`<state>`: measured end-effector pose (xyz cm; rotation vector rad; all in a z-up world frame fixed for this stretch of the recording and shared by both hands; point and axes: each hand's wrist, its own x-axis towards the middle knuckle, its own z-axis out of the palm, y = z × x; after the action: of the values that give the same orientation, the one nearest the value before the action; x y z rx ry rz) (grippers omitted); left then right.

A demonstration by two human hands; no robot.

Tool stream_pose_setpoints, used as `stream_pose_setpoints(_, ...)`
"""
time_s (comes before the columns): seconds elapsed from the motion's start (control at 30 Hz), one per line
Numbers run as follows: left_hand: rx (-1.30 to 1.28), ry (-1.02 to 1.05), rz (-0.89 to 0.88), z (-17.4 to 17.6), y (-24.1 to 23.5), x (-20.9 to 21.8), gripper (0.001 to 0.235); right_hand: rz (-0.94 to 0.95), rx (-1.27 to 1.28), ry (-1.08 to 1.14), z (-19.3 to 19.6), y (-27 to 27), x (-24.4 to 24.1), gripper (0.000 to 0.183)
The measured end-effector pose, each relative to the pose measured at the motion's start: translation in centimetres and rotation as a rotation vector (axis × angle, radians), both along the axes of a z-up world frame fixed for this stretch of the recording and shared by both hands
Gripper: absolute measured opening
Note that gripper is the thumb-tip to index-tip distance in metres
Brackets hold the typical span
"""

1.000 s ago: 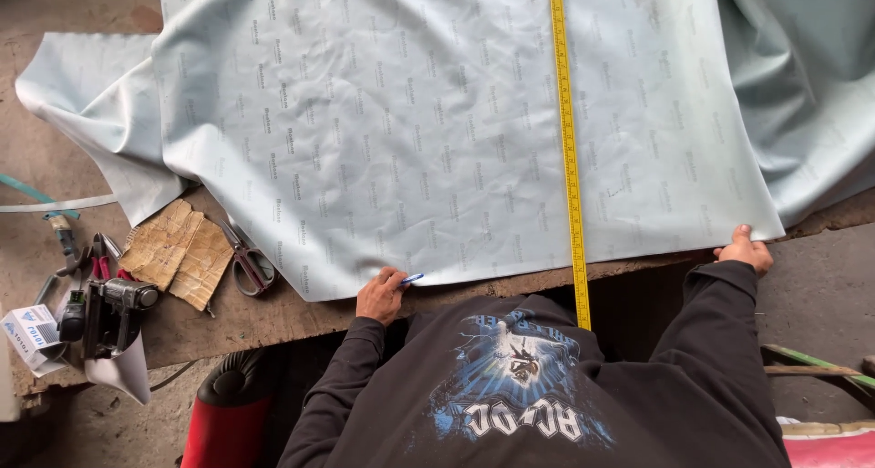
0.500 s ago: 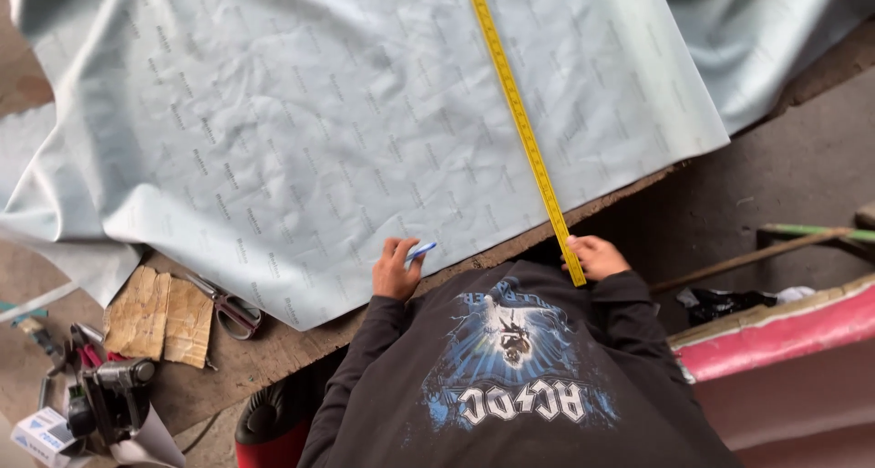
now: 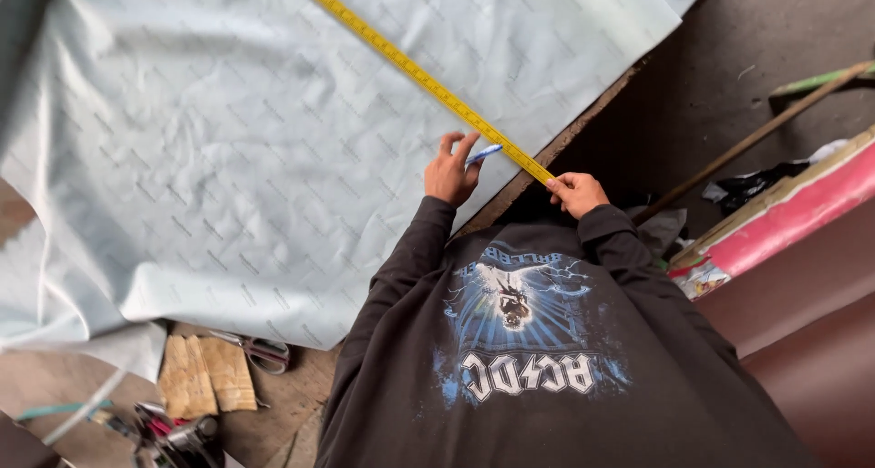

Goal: Measuring and marking dimensions on a large piece of upholstery fabric using a tape measure and a pen on a workshop table.

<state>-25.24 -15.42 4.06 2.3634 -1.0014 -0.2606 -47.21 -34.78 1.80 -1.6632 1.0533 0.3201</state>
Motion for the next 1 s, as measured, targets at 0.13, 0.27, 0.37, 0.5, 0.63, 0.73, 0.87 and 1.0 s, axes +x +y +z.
stream_pose_setpoints(0.13, 0.085, 0.035, 0.026, 0.8, -3.1, 1.0, 0.052, -0.03, -0.01, -0.031, 1.2, 0.6, 0.2, 0.033)
stream_pose_setpoints(0.27, 0.172, 0.005, 0.062, -0.3, -4.7, 1.6, 0.054, -0.05, 0.005, -0.047, 1.6, 1.5, 0.8, 0.037)
stream_pose_setpoints(0.37, 0.184, 0.038, 0.052, 0.1, -5.4, 2.3, 0.052, -0.055, 0.008, -0.07, 0.9, 1.8, 1.3, 0.037)
stream_pose_setpoints(0.5, 0.191, 0.062, 0.076, 0.0, -5.6, 2.7, 0.053, -0.052, 0.007, -0.074, 0.2, 1.7, 2.1, 0.038)
stream_pose_setpoints(0.63, 0.233, 0.077, 0.11, -1.7, -5.9, 3.2, 0.059, -0.029, 0.011, -0.018, 0.2, 1.1, 3.0, 0.043)
stream_pose_setpoints(0.73, 0.238, 0.086, 0.126, -2.4, -6.2, 3.5, 0.061, -0.011, 0.008, 0.001, 0.9, 0.9, 3.3, 0.042)
stream_pose_setpoints(0.87, 0.23, 0.099, 0.158, -0.1, -6.5, 3.8, 0.056, -0.064, 0.082, -0.032, 1.0, 1.0, 3.0, 0.034)
stream_pose_setpoints(1.0, 0.237, 0.095, 0.137, -1.3, -6.5, 5.6, 0.058, -0.076, 0.058, -0.022, -0.8, 1.0, 2.8, 0.039)
